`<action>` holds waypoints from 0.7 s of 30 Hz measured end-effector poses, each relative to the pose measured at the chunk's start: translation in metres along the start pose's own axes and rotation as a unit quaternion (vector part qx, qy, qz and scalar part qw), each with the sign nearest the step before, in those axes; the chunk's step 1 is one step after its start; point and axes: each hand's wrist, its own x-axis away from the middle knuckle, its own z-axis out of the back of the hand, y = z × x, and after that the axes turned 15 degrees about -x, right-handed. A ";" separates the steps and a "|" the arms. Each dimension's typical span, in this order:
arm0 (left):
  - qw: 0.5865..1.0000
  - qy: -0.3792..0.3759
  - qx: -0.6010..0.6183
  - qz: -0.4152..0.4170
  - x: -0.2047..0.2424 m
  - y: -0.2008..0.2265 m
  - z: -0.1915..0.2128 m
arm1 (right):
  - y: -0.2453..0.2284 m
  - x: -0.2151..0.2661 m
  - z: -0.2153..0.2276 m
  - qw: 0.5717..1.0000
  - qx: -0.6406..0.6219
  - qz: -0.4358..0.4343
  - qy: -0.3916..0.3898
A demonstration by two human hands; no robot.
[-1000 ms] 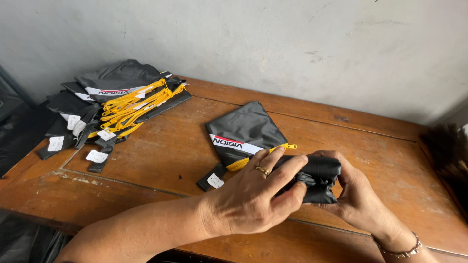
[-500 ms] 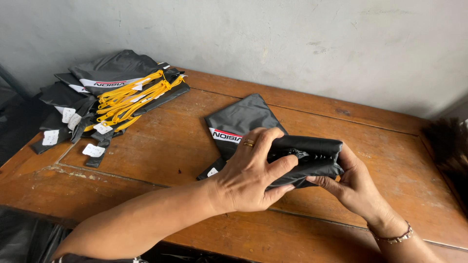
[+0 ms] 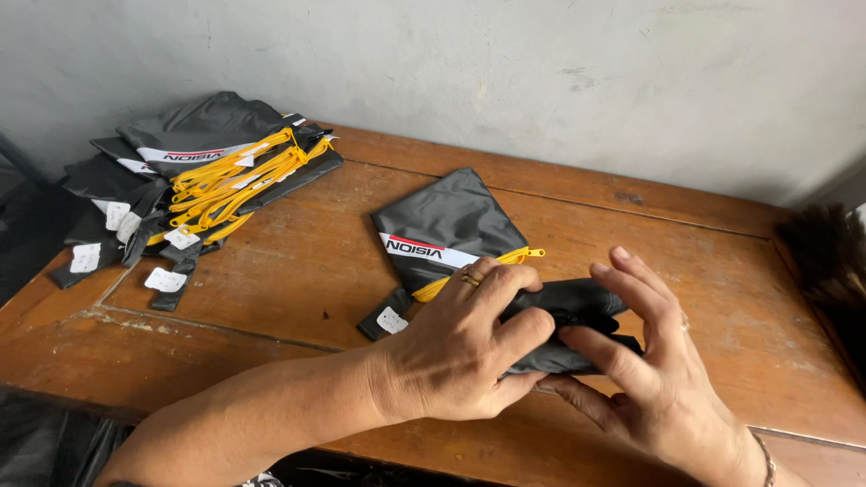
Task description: The person folds a grey fabric garment and places a yellow strap around it to secure it on a wooden table.
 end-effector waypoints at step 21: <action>0.946 -0.108 0.202 0.230 0.005 -0.003 -0.010 | 0.005 -0.012 0.021 0.982 -0.161 -0.099 0.007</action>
